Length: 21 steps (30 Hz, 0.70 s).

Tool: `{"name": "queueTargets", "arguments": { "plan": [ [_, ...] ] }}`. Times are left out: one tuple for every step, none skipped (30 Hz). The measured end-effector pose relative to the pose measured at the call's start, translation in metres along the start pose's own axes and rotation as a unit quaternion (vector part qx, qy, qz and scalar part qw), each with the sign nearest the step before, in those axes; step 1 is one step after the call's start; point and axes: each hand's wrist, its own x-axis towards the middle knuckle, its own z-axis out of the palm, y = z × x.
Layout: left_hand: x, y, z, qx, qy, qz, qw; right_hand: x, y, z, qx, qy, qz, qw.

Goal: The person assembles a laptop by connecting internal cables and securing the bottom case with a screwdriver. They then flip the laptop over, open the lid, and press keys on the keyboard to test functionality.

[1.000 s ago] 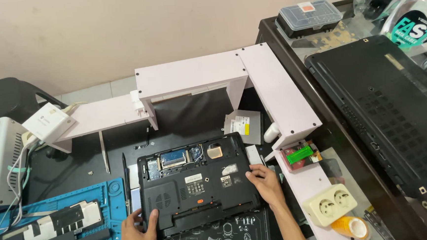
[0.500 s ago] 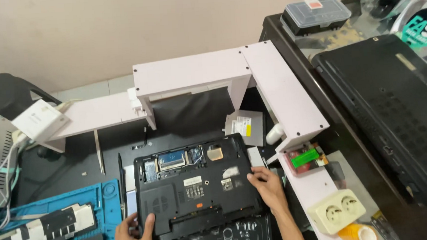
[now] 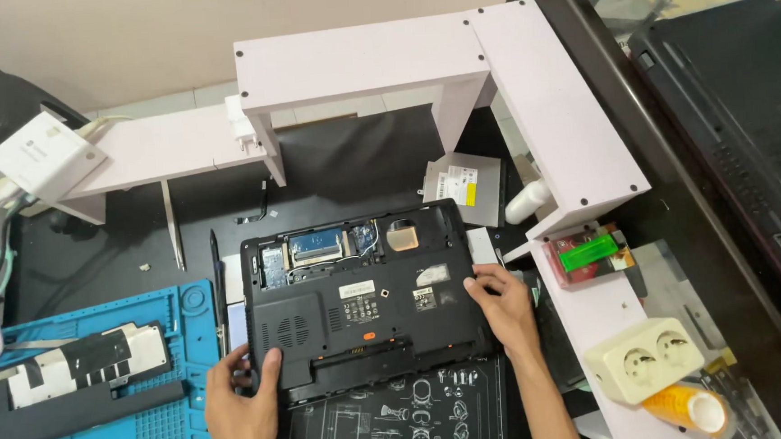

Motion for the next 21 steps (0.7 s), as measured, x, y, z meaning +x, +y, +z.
{"name": "queueTargets", "arguments": {
  "plan": [
    [-0.002,0.002,0.002,0.000,0.000,0.000,1.000,-0.002,-0.003,-0.003,0.000,0.000,0.000,1.000],
    [-0.002,0.002,0.000,-0.002,-0.001,-0.001,1.000,-0.003,-0.006,-0.001,0.011,-0.002,0.002,1.000],
    [-0.001,0.003,-0.002,-0.004,-0.001,-0.003,1.000,-0.003,-0.008,0.002,0.021,-0.005,0.005,1.000],
    [-0.001,0.005,-0.002,-0.004,0.000,-0.003,1.000,-0.002,-0.006,0.001,0.021,-0.005,0.004,1.000],
    [-0.001,0.006,-0.001,-0.016,0.000,0.001,1.000,0.000,-0.005,-0.001,0.022,-0.007,0.006,1.000],
    [-0.003,0.007,-0.003,-0.025,0.000,0.003,1.000,0.000,-0.002,-0.001,0.023,-0.010,0.009,1.000],
    [-0.003,0.008,0.001,-0.023,0.002,0.002,1.000,0.004,0.001,-0.004,0.024,-0.013,0.011,1.000],
    [-0.003,0.008,0.000,-0.026,0.007,0.000,1.000,0.005,0.006,-0.004,0.010,-0.005,-0.002,1.000],
    [-0.003,0.008,-0.001,-0.029,0.013,-0.002,0.999,0.006,0.011,-0.003,-0.003,0.002,-0.015,1.000],
    [-0.001,0.006,-0.001,-0.018,0.020,-0.006,1.000,0.006,0.009,-0.002,0.003,-0.009,-0.008,1.000],
    [0.001,0.005,0.000,-0.028,0.019,0.005,0.999,0.006,0.007,-0.001,-0.005,-0.005,-0.019,1.000],
    [0.000,0.002,0.001,-0.037,0.015,0.014,0.999,0.004,0.006,-0.002,-0.013,0.001,-0.028,1.000],
    [-0.002,0.002,0.002,-0.024,0.019,0.009,0.999,0.005,0.008,-0.004,-0.009,-0.009,-0.018,1.000],
    [-0.002,0.001,0.002,-0.040,0.025,0.028,0.998,0.007,0.010,-0.002,-0.003,-0.013,-0.016,1.000],
    [-0.001,0.000,0.002,-0.055,0.031,0.048,0.997,0.009,0.012,0.000,0.002,-0.018,-0.014,1.000],
    [-0.004,0.006,-0.003,-0.043,0.034,0.041,0.998,0.003,0.010,0.001,0.005,-0.028,-0.004,1.000],
    [-0.006,0.012,-0.007,-0.041,0.023,0.033,0.998,-0.002,0.008,0.001,0.001,-0.019,-0.014,1.000],
    [-0.005,0.021,-0.006,-0.045,0.015,0.027,0.998,0.000,0.002,0.000,-0.004,-0.010,-0.031,0.999],
    [-0.002,0.016,-0.008,-0.039,0.021,0.022,0.999,0.001,0.002,0.004,-0.002,-0.019,-0.028,0.999],
    [-0.001,0.013,-0.006,-0.037,0.017,0.028,0.999,0.003,0.000,0.002,-0.001,-0.019,-0.027,0.999],
    [0.000,0.009,-0.004,-0.034,0.012,0.034,0.999,0.004,-0.002,0.000,0.000,-0.018,-0.027,0.999]
  ]
}}
